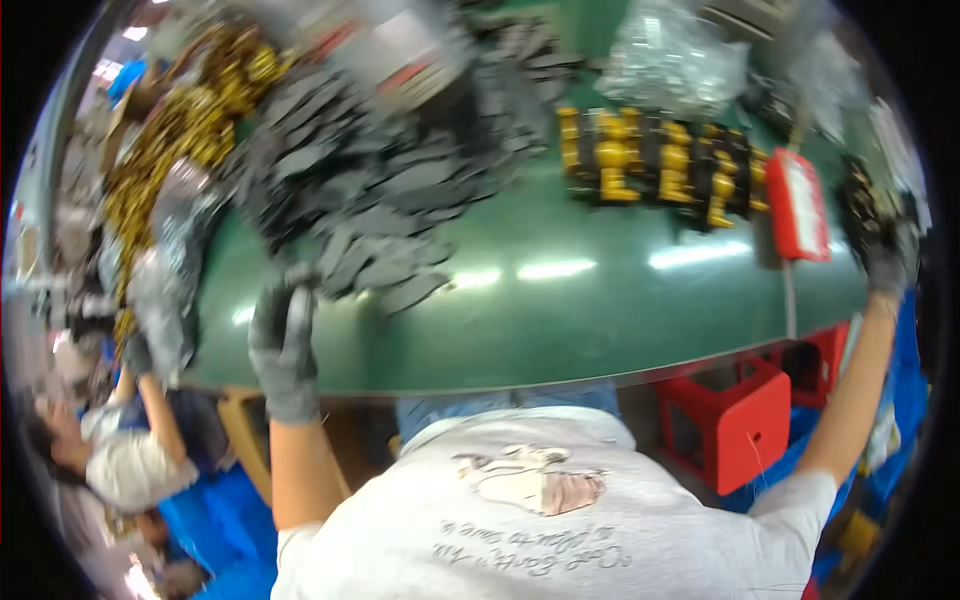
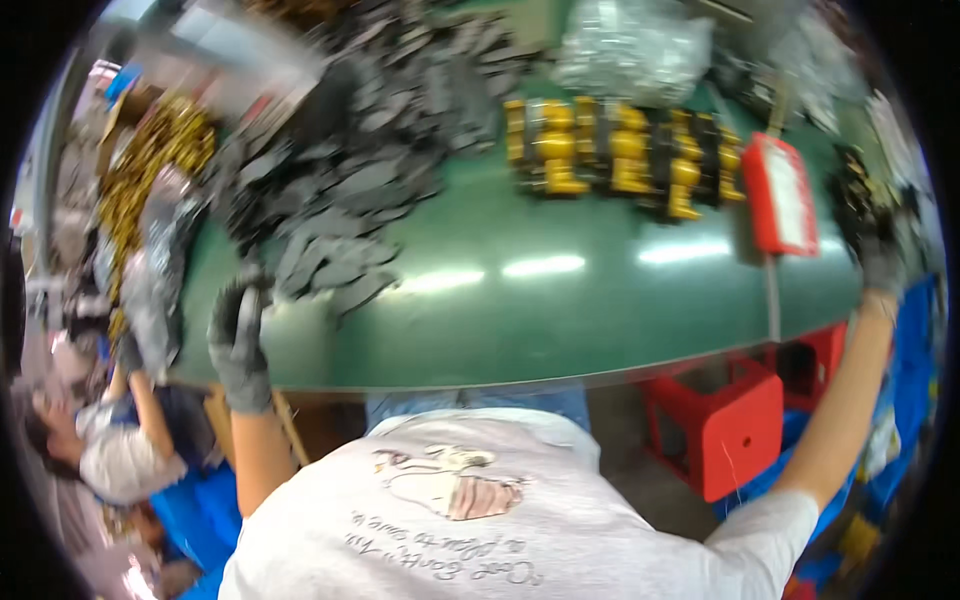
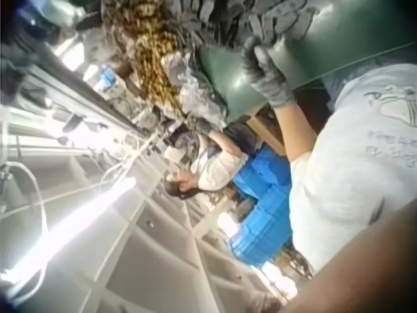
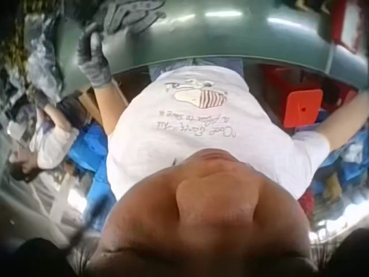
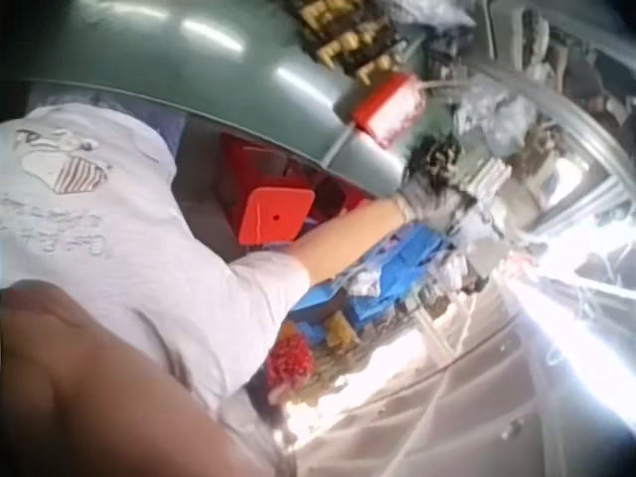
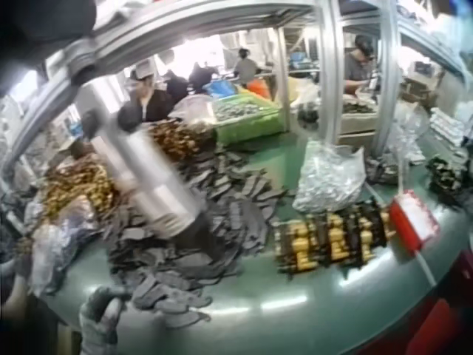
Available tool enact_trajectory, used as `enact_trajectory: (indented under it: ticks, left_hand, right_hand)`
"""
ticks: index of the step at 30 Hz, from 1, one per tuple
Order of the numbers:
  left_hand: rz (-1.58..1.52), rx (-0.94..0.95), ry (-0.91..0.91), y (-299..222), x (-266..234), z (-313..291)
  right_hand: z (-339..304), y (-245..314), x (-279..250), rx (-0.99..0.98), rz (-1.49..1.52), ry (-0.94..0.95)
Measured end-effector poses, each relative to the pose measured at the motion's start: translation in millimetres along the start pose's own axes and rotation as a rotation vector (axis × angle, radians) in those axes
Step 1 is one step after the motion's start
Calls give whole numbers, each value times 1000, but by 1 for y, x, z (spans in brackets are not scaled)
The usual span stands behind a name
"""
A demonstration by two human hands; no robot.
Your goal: Assembling and inspecting yellow brake calipers using pneumatic tools at a factory workstation.
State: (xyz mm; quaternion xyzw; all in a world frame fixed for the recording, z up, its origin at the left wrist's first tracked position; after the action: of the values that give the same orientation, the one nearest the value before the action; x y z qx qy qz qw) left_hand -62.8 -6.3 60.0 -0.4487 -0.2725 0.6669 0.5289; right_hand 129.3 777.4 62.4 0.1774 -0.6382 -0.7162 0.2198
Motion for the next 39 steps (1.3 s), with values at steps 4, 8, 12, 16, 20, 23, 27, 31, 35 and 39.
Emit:
enact_trajectory:
  ticks: [4,8,12,16,20,23,27,31,35,39]
  left_hand:
    - [457,247,-47,1,-37,18]
    - [769,520,64,5,-30,46]
    - [888,696,138,21,-11,92]
    - [1041,716,319,30,24,131]
    - [1169,734,319,49,19,136]
    - [1118,876,329,46,-7,120]
    - [569,846,232,22,-13,101]
    - [171,725,30,25,-37,68]
    - [156,542,139,43,-49,43]
    - [649,559,476,52,-28,15]
  right_hand:
    - [-85,-2,34,-556,-1348,224]
    - [-122,-35,35,663,330,238]
    - [-116,-18,71,675,-37,908]
    - [-97,13,23,-101,-777,254]
    - [-127,32,64,-307,-877,86]
    - [-185,70,150,-3,-844,250]
    - [-196,65,136,-45,-668,551]
    - [-201,76,141,471,-398,273]
    - [-178,78,151,510,260,639]
    - [-133,44,138,566,267,297]
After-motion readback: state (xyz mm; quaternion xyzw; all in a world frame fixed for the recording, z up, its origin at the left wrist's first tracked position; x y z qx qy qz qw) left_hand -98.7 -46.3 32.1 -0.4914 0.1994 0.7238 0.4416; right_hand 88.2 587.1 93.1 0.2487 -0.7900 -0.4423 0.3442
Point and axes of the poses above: each hand's wrist, its own z-axis towards the middle knuckle, its own x-axis out of the palm, y = z × x, the point moved 4 cm from there along z, towards the middle knuckle, and after that the axes turned 15 degrees about x, right-handed, at the moved point
